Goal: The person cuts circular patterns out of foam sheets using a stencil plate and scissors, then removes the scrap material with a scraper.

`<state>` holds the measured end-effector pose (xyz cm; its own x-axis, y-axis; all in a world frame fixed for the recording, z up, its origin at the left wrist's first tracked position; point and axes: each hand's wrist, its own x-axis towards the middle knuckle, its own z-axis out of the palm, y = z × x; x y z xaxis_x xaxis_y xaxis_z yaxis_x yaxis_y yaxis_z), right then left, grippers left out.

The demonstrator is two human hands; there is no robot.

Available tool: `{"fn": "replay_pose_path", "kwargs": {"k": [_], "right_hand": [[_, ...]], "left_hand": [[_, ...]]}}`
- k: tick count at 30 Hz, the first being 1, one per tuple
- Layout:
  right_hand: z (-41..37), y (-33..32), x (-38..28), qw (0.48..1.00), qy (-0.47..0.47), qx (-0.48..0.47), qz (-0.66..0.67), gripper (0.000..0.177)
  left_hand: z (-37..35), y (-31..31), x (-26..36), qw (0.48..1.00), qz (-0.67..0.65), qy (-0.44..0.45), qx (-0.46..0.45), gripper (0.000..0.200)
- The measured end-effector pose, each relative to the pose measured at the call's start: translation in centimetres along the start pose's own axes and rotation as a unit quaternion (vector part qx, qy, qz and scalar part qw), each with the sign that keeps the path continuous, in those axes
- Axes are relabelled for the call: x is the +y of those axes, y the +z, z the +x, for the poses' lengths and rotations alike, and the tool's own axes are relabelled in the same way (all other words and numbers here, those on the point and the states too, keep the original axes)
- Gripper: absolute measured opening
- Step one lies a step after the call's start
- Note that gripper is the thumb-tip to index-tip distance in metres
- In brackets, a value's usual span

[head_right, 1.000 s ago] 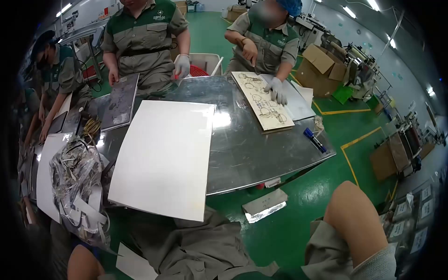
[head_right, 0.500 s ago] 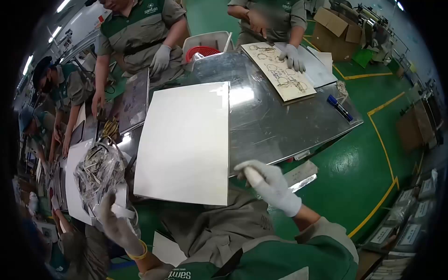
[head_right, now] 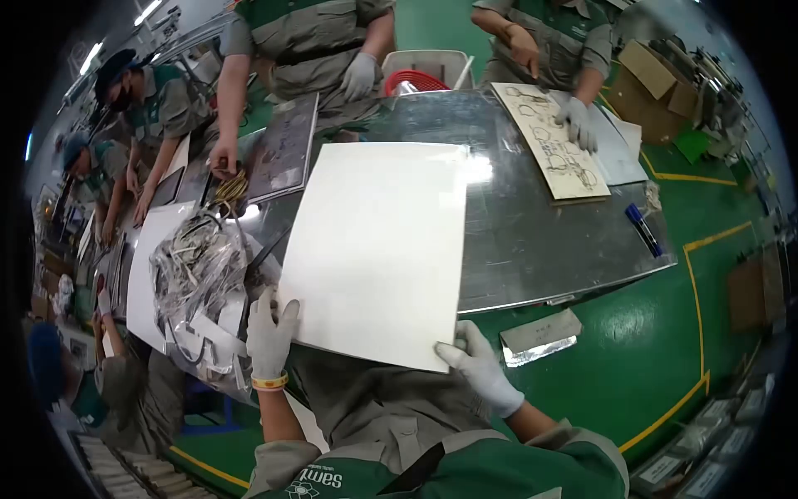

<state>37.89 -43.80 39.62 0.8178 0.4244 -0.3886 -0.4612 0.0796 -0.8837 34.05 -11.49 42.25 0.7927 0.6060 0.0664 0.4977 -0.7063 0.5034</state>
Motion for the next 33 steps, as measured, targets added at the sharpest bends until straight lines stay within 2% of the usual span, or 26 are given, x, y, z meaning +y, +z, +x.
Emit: {"fn": "replay_pose_path", "kwargs": {"k": [2, 3, 4, 5, 6, 7, 8, 9, 11, 12, 14, 16, 17, 18, 19, 20, 21, 22, 24, 25, 26, 30, 32, 33], "right_hand": [[-2.0, -0.3, -2.1, 0.999, -0.017, 0.044, -0.024, 0.04], [-2.1, -1.7, -0.7, 0.995, -0.021, 0.067, -0.074, 0.039], [-2.3, -1.6, -0.4, 0.992, -0.027, 0.101, -0.071, 0.035], [-2.4, -1.0, -0.1, 0.985, -0.055, 0.134, -0.096, 0.035], [-2.5, -0.4, -0.1, 0.976, -0.087, 0.162, -0.12, 0.035], [-2.9, -0.2, -1.1, 0.972, -0.106, 0.169, -0.122, 0.036], [-3.3, -0.2, -2.5, 0.969, -0.129, 0.168, -0.124, 0.038], [-3.8, -0.3, -3.8, 0.972, -0.125, 0.171, -0.101, 0.039], [-4.5, -1.7, -5.3, 0.96, -0.142, 0.222, -0.096, 0.042], [-4.6, -3.4, -5.5, 0.941, -0.168, 0.27, -0.114, 0.044], [-4.9, -11.1, -5.9, 0.934, -0.22, 0.242, -0.145, 0.044], [-6.0, -10.0, -9.3, 0.924, -0.235, 0.245, -0.176, 0.042], [-7.1, -8.8, -11.3, 0.919, -0.242, 0.245, -0.191, 0.041], [-8.3, -7.5, -13.4, 0.913, -0.251, 0.248, -0.205, 0.04], [-9.5, -6.1, -15.4, 0.906, -0.259, 0.253, -0.219, 0.039], [-10.6, -4.9, -17.1, 0.898, -0.268, 0.26, -0.233, 0.038], [-11.2, -3.6, -18.6, 0.877, -0.268, 0.285, -0.28, 0.039], [-11.9, -3.6, -19.9, 0.88, -0.273, 0.245, -0.303, 0.04], [-12.5, -1.4, -21.5, 0.834, -0.295, 0.285, -0.368, 0.042], [-12.4, -1.2, -21.7, 0.804, -0.328, 0.311, -0.388, 0.042], [-11.8, -8.5, -20.9, 0.564, -0.538, 0.216, -0.588, 0.043], [-12.2, -7.7, -23.7, 0.544, -0.516, 0.209, -0.628, 0.049], [-12.8, -5.1, -24.8, 0.509, -0.51, 0.145, -0.678, 0.042], [-12.5, -5.7, -25.1, 0.592, -0.509, 0.151, -0.607, 0.042]], "left_hand": [[-0.7, 0.4, -0.5, 0.996, 0.08, 0.037, 0.024, 0.06], [-1.6, 1.1, -0.7, 0.989, 0.096, 0.085, 0.068, 0.055], [-1.8, 1.6, -0.9, 0.991, 0.06, 0.096, 0.076, 0.051], [-2.2, 2.0, -0.6, 0.996, -0.037, 0.078, 0.024, 0.046], [-2.8, 1.5, 0.8, 0.993, -0.112, 0.03, 0.005, 0.042], [-3.2, 1.3, 1.3, 0.991, -0.125, 0.038, 0.007, 0.04], [-3.5, 2.1, 0.7, 0.972, -0.217, 0.077, 0.044, 0.033], [-4.1, 1.0, 1.7, 0.953, -0.297, 0.055, 0.032, 0.024], [-5.0, 0.9, 2.2, 0.929, -0.353, 0.102, 0.043, 0.023], [-5.0, -0.2, 2.3, 0.894, -0.442, 0.058, -0.051, 0.02], [-4.1, -0.5, 1.9, 0.761, -0.612, 0.004, -0.214, 0.019], [-3.5, 0.9, 2.1, 0.706, -0.644, 0.025, -0.296, 0.018], [-3.3, 3.5, 1.8, 0.713, -0.622, 0.076, -0.315, 0.015], [-3.8, 5.2, 2.0, 0.67, -0.651, 0.064, -0.351, 0.022], [-4.3, 3.7, 3.6, 0.664, -0.639, 0.03, -0.388, 0.038], [-4.6, 5.5, 4.1, 0.65, -0.65, 0.104, -0.381, 0.059], [-5.0, 6.3, 4.8, 0.625, -0.666, 0.096, -0.395, 0.067], [-5.3, 7.0, 5.4, 0.6, -0.681, 0.089, -0.41, 0.075], [-6.2, 8.7, 6.5, 0.48, -0.749, 0.048, -0.453, 0.089], [-6.3, 10.9, 6.7, 0.413, -0.776, 0.061, -0.473, 0.097], [-6.7, 10.2, 7.3, 0.355, -0.794, 0.048, -0.491, 0.1], [-8.1, 11.8, 8.4, 0.348, -0.797, -0.01, -0.493, 0.102], [-8.6, 11.9, 8.7, 0.324, -0.795, -0.013, -0.514, 0.099], [-9.2, 13.5, 9.2, 0.275, -0.817, -0.009, -0.507, 0.09]]}}
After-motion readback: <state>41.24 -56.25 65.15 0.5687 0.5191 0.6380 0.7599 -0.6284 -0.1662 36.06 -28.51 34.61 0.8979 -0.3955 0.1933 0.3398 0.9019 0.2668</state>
